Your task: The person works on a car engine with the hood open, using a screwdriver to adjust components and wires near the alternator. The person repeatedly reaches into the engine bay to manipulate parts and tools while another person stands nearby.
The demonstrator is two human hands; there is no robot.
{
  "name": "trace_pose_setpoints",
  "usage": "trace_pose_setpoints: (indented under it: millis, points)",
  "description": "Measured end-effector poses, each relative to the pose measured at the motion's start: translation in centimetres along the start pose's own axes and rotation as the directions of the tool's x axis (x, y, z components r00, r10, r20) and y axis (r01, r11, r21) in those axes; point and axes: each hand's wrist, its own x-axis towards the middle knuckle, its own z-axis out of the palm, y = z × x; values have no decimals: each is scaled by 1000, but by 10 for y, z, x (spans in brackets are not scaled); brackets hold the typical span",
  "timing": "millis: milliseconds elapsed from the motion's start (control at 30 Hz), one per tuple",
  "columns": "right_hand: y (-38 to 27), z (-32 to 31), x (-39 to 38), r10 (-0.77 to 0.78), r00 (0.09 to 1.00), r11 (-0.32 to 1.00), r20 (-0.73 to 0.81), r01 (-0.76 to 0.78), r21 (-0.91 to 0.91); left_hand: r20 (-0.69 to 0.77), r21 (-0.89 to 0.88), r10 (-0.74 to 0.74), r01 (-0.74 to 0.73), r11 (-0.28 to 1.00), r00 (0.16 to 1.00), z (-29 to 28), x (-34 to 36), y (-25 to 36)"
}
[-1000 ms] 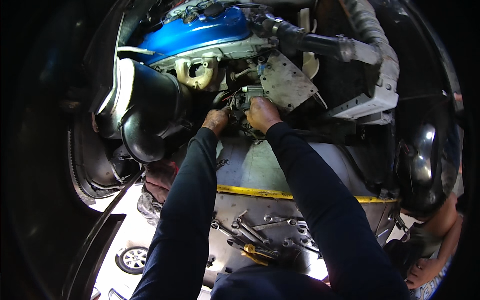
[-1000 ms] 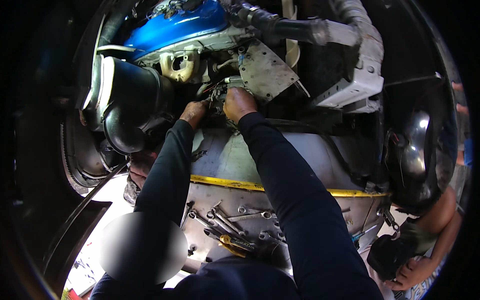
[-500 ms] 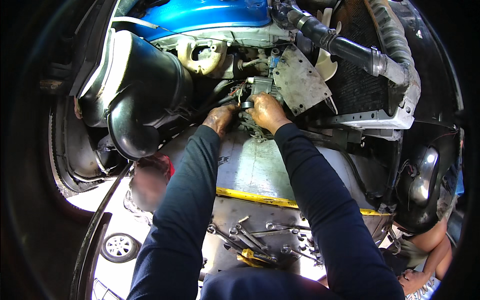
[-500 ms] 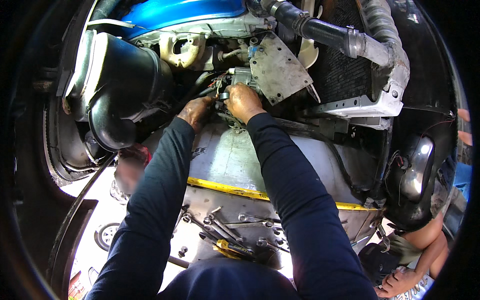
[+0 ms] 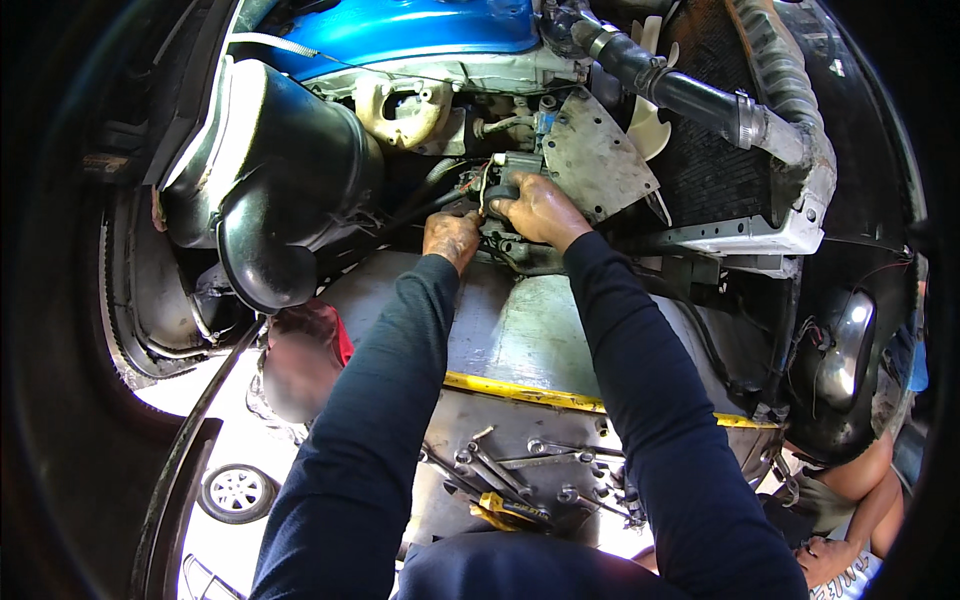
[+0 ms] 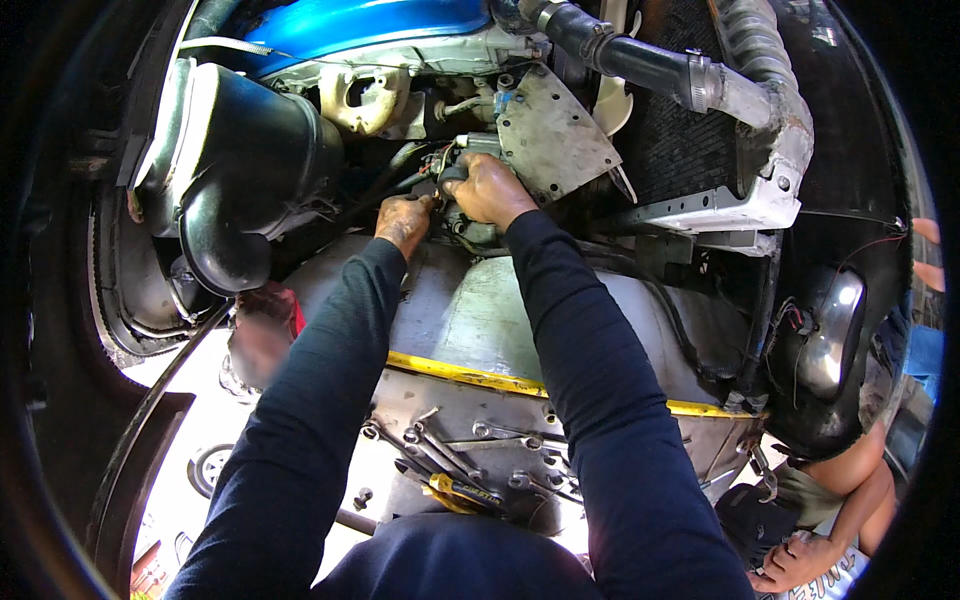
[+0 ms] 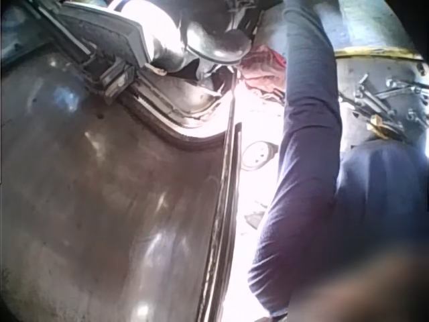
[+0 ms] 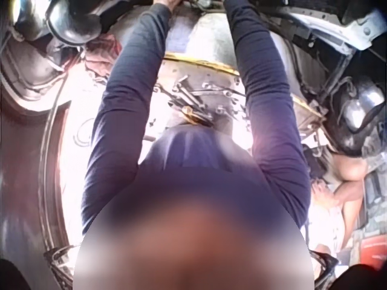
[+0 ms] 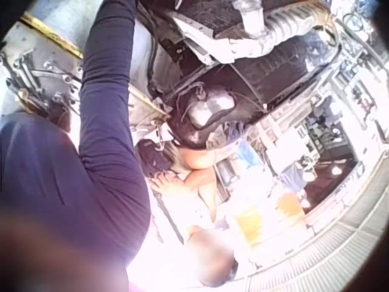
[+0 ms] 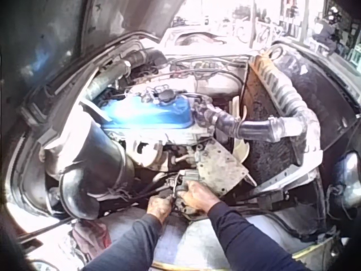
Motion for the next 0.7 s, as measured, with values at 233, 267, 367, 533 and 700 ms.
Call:
trace_pose_setpoints:
  millis: [233, 267, 367, 533, 700]
  points:
    - [-2, 24, 14, -167, 985, 897, -37, 167, 409, 106, -68, 232, -225, 972, 967, 5, -1, -10]
    - [3, 27, 18, -134, 990, 883, -49, 141, 447, 133, -130, 208, -191, 973, 969, 5, -2, -8]
    - [19, 33, 23, 100, 990, 902, -100, -48, 429, 31, -176, -33, 38, 984, 999, 8, -1, 0]
    - [28, 44, 8, 70, 952, 940, 297, -162, 301, -6, -121, -59, 58, 991, 998, 7, 10, 2]
    - [27, 34, 8, 193, 939, 945, 284, -256, 205, 103, -274, -136, 159, 948, 985, -4, 14, -7]
